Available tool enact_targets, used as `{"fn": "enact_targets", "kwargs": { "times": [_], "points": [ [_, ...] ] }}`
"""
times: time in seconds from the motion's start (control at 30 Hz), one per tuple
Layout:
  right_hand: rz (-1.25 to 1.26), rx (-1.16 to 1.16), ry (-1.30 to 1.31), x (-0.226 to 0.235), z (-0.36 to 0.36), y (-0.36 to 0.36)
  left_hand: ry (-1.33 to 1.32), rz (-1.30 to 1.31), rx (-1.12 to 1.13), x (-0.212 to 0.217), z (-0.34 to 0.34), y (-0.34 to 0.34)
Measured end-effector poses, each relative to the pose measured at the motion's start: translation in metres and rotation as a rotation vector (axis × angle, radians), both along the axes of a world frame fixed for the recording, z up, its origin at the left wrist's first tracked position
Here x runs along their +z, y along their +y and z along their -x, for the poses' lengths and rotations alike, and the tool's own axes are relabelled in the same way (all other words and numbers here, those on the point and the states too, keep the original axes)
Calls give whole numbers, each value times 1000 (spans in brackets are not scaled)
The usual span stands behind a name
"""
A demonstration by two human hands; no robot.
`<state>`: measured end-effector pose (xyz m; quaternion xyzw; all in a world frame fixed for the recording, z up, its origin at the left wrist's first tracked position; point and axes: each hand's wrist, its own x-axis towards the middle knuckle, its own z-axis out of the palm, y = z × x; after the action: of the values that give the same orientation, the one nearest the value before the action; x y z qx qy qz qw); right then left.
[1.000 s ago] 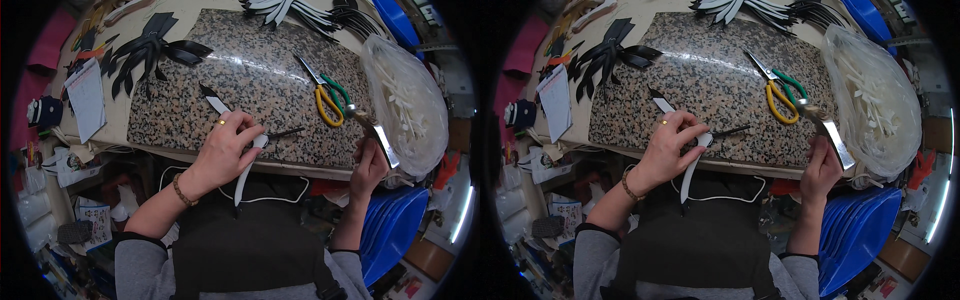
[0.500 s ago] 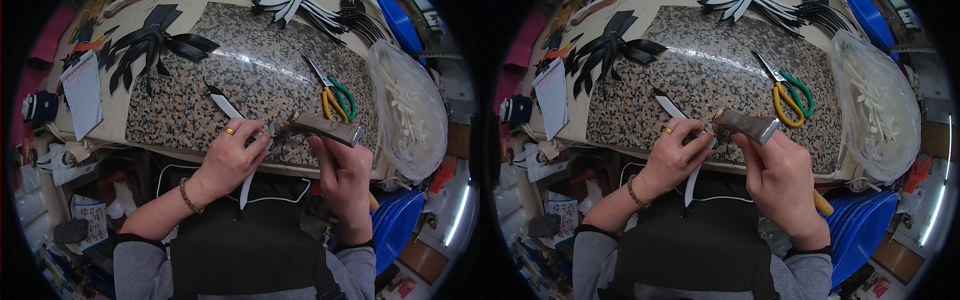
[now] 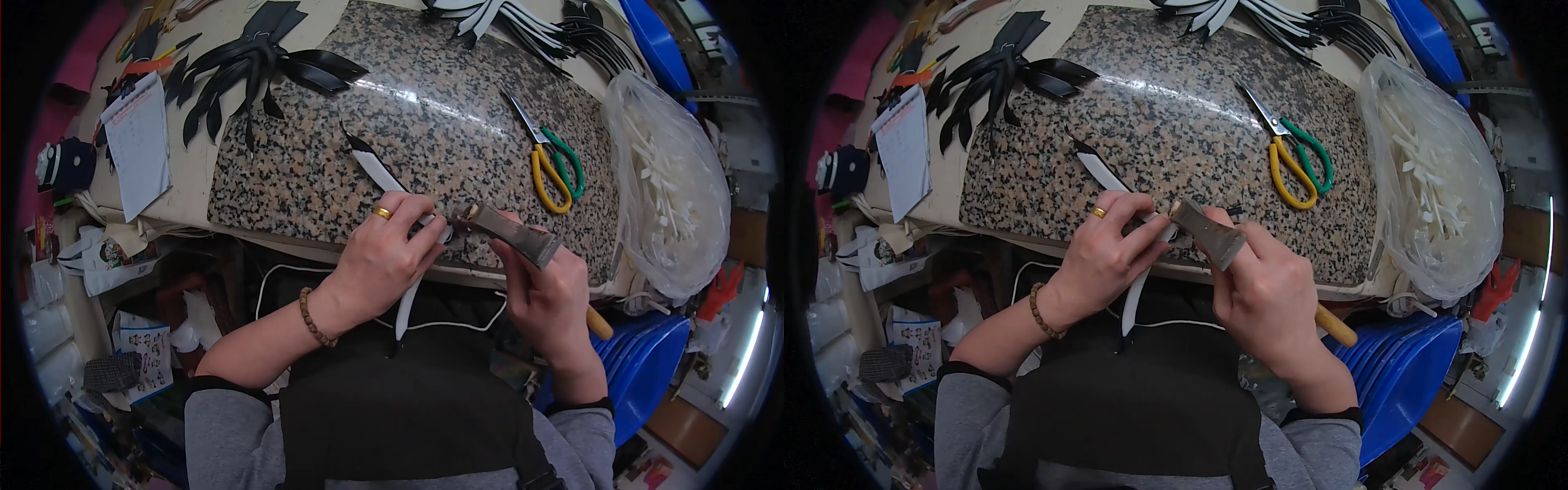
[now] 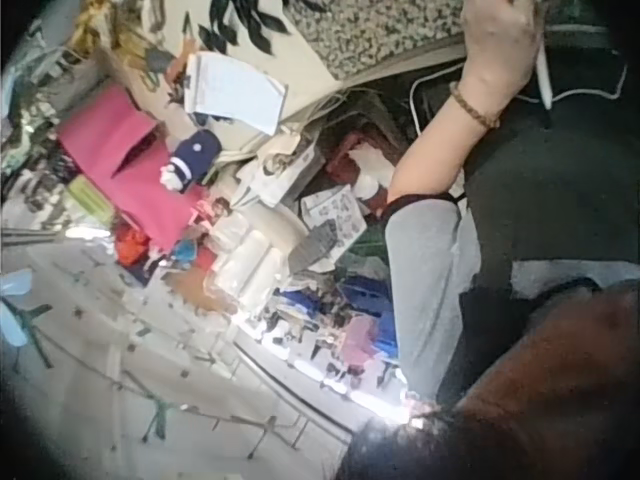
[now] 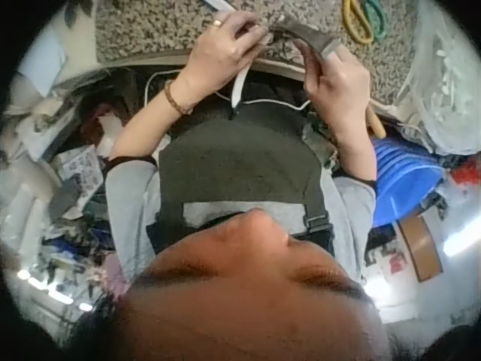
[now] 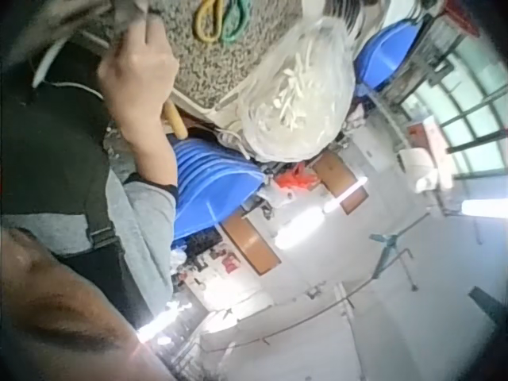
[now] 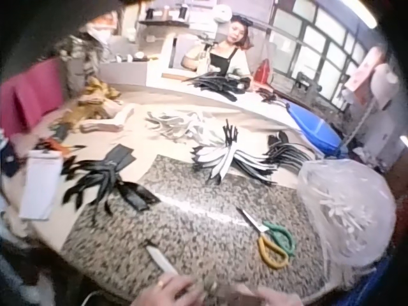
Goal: The person is manually assembling and hammering components of a shoe upper at a workstation.
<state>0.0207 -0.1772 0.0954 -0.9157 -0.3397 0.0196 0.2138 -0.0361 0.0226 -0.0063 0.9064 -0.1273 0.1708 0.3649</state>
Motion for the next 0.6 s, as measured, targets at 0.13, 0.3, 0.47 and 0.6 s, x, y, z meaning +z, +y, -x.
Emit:
{"fn": "enact_targets", "kwargs": {
  "times": [0.13, 0.3, 0.47, 0.6],
  "points": [
    [-35, 16, 13, -13, -5, -1, 50, 61, -5, 2, 1, 5],
    [47, 24, 43, -2, -6, 2, -33, -18, -23, 1, 3, 10],
    [28, 23, 27, -1, -7, 1, -29, -125, -2, 6, 5, 5],
    [-69, 1, -20, -19, 2, -1, -41, -112, 0, 5, 6, 3]
  ]
}}
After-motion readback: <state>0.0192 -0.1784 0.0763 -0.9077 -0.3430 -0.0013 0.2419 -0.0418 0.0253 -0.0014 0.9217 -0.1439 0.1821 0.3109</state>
